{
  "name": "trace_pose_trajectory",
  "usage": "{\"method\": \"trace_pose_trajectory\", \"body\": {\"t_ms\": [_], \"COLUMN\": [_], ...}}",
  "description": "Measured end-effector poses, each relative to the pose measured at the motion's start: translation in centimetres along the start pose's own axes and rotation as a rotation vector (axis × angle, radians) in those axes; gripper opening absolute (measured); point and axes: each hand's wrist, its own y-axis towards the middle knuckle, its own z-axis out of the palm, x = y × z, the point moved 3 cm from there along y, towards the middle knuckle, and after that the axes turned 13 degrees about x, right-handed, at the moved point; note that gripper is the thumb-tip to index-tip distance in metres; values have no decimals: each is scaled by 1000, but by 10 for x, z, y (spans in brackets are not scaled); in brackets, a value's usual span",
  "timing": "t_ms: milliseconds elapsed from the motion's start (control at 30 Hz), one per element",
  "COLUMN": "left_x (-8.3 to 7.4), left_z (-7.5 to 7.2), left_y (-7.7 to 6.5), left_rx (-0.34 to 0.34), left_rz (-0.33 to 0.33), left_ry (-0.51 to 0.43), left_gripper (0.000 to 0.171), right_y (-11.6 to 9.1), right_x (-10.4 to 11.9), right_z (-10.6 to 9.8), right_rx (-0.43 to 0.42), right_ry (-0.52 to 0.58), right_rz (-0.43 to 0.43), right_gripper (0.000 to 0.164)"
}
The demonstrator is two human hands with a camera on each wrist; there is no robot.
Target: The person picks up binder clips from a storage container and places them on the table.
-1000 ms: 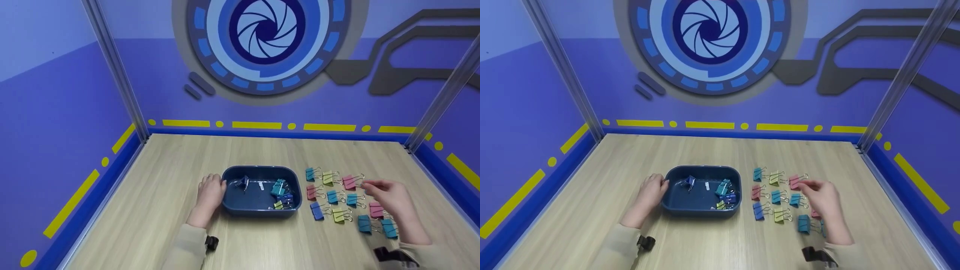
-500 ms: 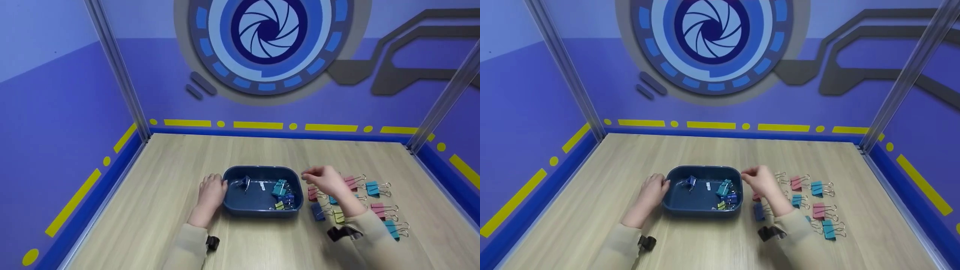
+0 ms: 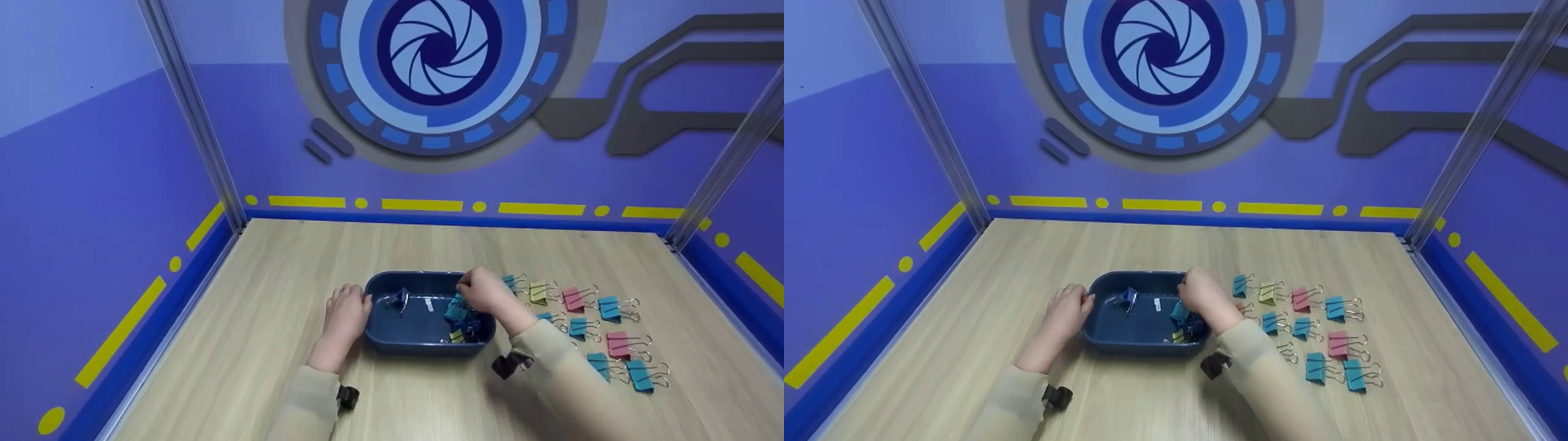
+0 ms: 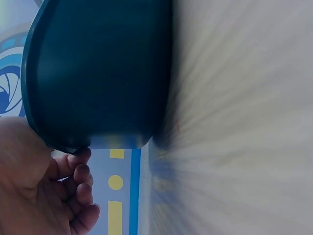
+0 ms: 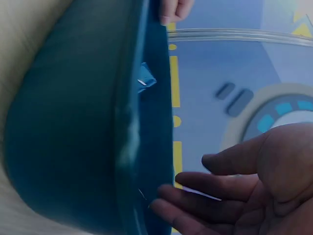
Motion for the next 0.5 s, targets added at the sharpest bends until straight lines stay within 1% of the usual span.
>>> {"method": "trace_pose_trajectory", "body": {"t_ms": [100, 233, 300, 400, 500], "left_x": [0, 0, -1, -1, -1], "left_z": [1, 1, 0, 0, -1], "left_y": [0, 0, 0, 0, -1], "left_rx": [2, 5, 9, 10, 10], "left_rz": [-4, -5, -5, -4, -4], "left_ry": [-3, -1, -1, -2, -1], "left_gripper": [21, 21, 22, 21, 21], "right_y": [7, 13, 15, 16, 18], "right_x": [2, 1, 0, 0, 0], "right_z": [5, 10, 12, 14, 17], "right_rx": [29, 37, 37, 24, 30], "right_ry": [-60, -89, -78, -58, -16], "right_rz": [27, 51, 53, 23, -3], "right_gripper": [24, 24, 22, 18, 14]}}
